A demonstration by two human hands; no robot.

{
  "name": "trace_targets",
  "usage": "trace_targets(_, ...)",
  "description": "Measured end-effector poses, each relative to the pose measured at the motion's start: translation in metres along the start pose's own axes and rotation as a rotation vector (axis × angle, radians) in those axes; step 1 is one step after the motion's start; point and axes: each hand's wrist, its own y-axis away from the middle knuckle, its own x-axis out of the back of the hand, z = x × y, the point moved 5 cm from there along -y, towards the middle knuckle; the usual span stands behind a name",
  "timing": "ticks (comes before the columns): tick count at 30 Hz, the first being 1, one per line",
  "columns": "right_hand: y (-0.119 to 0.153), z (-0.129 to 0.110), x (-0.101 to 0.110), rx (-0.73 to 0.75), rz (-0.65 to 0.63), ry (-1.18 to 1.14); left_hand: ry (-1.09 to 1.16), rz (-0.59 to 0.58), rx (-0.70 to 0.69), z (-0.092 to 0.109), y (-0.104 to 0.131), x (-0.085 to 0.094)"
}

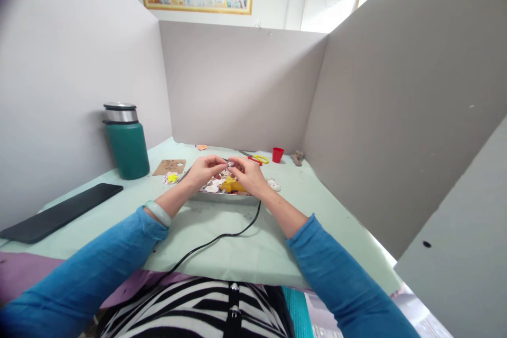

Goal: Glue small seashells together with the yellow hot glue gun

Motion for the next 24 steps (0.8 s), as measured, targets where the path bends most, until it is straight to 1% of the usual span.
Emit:
trace_targets(4, -0.001, 0.002, -0.001, 0.007, -0.017, -0.023, -0.03, 0.002, 0.001, 0.003, 0.002, 0.0)
trace_targets(8, 0.0, 0.002, -0.001, 0.034, -0.025, 0.003, -0.057, -0.007, -0.007, 0.004, 0.002, 0.001)
trace_targets(19, 0.001, -0.004, -0.001, 0.094, -0.033, 0.086, -0.183, -0.006, -0.111, -0.008, -0.005, 0.007)
trace_targets(24, 0.0, -0.004, 0.0, 0.08, -0.027, 0.075, -0.231, 0.002, -0.125, -0.006, -0.005, 0.005)
